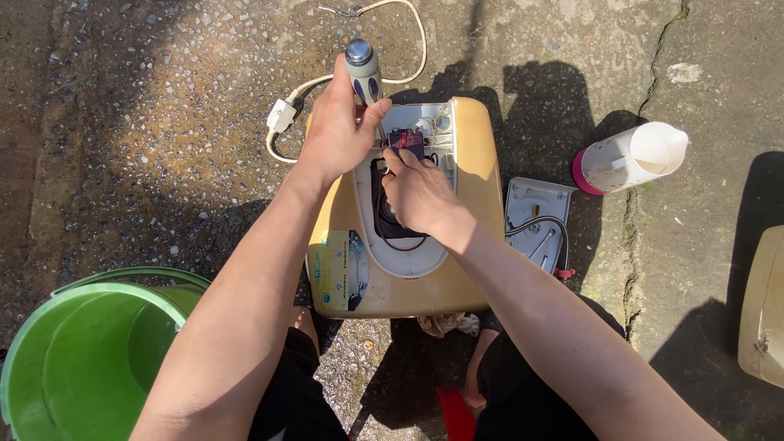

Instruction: Repairing a small appliance by reinstalling the heating element and securing internal wiring with a screwdriver.

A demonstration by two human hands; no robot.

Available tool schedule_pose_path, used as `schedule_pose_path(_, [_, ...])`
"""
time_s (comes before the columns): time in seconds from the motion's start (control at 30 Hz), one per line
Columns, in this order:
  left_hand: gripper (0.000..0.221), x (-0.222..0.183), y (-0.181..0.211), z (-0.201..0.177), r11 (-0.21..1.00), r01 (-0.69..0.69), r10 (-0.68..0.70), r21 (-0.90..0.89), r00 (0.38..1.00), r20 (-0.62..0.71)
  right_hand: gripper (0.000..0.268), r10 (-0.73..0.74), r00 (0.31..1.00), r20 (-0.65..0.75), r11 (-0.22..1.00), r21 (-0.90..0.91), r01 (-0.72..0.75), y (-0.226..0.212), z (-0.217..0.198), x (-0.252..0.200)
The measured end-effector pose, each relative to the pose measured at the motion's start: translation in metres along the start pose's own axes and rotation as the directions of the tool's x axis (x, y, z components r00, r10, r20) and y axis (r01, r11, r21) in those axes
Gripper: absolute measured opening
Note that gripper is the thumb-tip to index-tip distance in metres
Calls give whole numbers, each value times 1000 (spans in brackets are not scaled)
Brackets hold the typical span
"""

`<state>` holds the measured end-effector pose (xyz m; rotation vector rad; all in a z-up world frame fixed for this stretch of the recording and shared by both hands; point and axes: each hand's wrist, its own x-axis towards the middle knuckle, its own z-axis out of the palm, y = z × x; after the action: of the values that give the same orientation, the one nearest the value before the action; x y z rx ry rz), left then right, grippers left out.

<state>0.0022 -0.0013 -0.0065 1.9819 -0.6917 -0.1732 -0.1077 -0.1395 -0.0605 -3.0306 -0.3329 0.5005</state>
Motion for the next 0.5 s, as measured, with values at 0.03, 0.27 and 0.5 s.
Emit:
schedule_pose_path(0.03, [39, 0, 1, 0, 1000, 0, 0, 0, 1000, 0, 19, 0, 1000, 0, 1000, 0, 0, -2, -2, -1])
schedule_pose_path(0.27, [38, -4, 7, -4, 999, 46, -46, -5, 999, 18, 19, -18, 1000, 15, 997, -71, 19, -9, -3, -1])
schedule_pose_path(0.5, [40, -4, 0, -5, 998, 67, -67, 4, 998, 15, 20, -23, 999, 23, 997, -75, 25, -10, -3, 0])
